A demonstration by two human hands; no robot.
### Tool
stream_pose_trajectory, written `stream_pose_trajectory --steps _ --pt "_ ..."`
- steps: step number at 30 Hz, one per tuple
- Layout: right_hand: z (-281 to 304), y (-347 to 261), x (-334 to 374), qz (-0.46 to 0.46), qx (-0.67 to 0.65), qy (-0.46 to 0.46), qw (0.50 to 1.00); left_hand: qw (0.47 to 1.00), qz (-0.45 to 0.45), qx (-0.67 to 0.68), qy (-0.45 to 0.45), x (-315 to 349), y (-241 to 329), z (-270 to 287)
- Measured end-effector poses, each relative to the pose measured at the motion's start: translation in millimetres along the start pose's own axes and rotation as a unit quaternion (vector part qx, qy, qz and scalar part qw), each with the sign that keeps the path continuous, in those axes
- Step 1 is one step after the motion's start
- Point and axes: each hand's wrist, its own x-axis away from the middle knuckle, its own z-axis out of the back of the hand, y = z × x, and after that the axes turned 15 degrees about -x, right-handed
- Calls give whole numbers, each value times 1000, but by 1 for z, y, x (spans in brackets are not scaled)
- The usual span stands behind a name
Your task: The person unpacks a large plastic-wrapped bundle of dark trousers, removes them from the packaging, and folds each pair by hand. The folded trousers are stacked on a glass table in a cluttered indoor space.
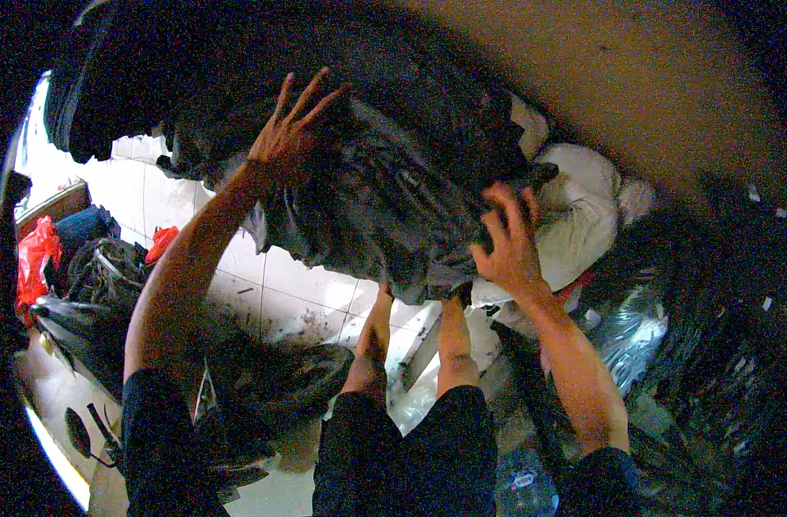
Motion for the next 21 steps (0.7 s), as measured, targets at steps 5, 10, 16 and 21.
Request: stream_pose_trajectory --steps 5,10,16,21 --pt "-17 23 37 -173 -179 40 968 987 23 104 -118 54 30 30" --pt "-39 27 52 -147 5 -159 976 973 153 143 -100 180 110 60" --pt "4 -63 139 -21 -89 -198 976 933 261 134 -208 228 152 136" --pt "126 -151 134 -136 -182 -216 950 930 333 93 -128 220 127 275"
